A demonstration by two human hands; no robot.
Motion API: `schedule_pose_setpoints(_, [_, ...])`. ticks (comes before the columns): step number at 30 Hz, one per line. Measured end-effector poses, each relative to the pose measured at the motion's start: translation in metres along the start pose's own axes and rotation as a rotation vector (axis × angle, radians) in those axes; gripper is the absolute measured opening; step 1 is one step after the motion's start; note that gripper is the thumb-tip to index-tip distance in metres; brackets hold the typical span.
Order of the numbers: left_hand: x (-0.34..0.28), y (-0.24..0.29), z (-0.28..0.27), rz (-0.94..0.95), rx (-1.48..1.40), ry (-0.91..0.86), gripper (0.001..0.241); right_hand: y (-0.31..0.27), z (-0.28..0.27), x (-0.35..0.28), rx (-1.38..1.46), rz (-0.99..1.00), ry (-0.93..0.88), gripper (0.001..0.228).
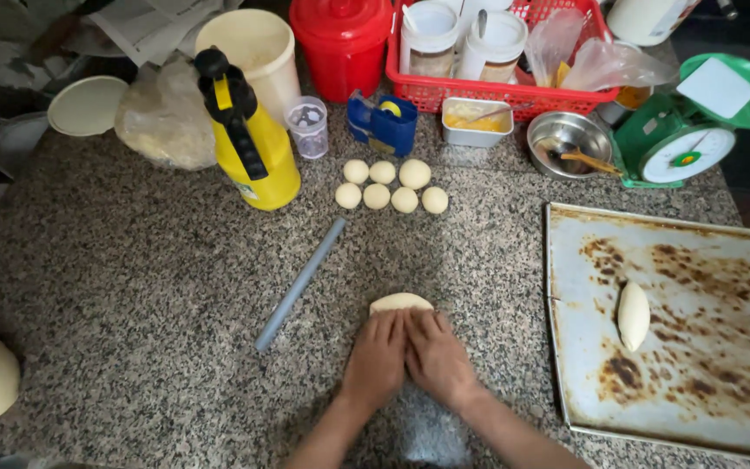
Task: Shaping individual pieces of dough into small oblong rolls and placing them on a baking tray.
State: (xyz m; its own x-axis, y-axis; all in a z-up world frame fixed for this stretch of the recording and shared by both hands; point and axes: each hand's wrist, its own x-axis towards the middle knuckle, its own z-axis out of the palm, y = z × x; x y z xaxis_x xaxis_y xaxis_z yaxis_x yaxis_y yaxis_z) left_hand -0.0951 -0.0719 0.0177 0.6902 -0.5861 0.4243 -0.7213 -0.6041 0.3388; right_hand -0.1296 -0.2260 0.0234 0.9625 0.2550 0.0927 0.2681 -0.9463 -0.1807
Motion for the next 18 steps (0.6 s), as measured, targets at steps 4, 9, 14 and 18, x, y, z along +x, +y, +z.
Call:
schedule_pose_setpoints(4, [-0.010, 0.003, 0.004, 0.006, -0.014, 0.019, 0.046, -0.005, -0.004, -0.003, -0.257, -0.170, 0.021, 0.042])
schedule_pose_setpoints(9, [0.003, 0.010, -0.020, 0.070, 0.014, 0.034, 0.043, -0.010, -0.018, 0.003, -0.120, -0.195, 0.147, 0.046])
schedule_pose_setpoints(14, [-0.005, 0.001, 0.003, -0.079, 0.041, -0.096, 0.043, 0.003, -0.018, -0.005, 0.254, 0.073, 0.067, 0.045])
schedule_pose_setpoints(18, [-0.016, 0.007, 0.002, -0.001, 0.027, -0.036, 0.049, -0.001, 0.002, -0.016, 0.234, 0.015, 0.087, 0.057])
